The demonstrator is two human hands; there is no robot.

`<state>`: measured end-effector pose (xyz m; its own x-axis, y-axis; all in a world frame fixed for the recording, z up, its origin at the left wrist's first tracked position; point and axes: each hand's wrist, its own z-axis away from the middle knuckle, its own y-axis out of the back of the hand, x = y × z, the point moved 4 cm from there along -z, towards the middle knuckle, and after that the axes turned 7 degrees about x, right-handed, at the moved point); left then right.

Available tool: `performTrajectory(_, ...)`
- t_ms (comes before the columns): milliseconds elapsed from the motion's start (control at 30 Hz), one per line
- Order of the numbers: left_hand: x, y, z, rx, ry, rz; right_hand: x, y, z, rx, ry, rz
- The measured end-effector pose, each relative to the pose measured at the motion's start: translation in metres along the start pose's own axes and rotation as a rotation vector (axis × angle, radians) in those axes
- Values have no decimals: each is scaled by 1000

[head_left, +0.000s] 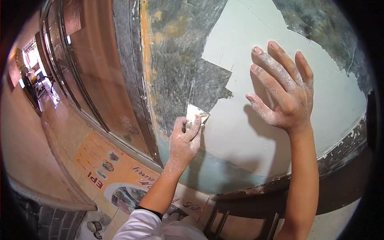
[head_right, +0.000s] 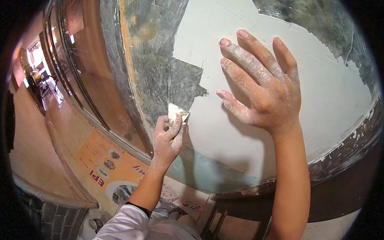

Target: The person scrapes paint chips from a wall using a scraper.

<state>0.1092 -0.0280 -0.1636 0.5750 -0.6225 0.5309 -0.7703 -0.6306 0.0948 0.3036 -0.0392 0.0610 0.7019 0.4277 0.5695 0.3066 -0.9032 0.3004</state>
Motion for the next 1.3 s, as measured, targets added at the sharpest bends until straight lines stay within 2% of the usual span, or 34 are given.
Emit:
performTrajectory(133,2,-1,-3,-30,61,-11,1,0,0,0,6,4)
performTrajectory(433,25,0,-26,-1,9,-42,2,0,2,-12,23,-33)
performTrajectory(600,29,-3,-33,-9,91,-13,2,0,2,-4,7,-37)
performTrajectory(1167,58,-3,-68,37,-20,-27,2,1,0,-3,-7,-52)
performTrajectory(1300,60,-4,-72,26,15,-47,1,0,1,-3,-15,-53)
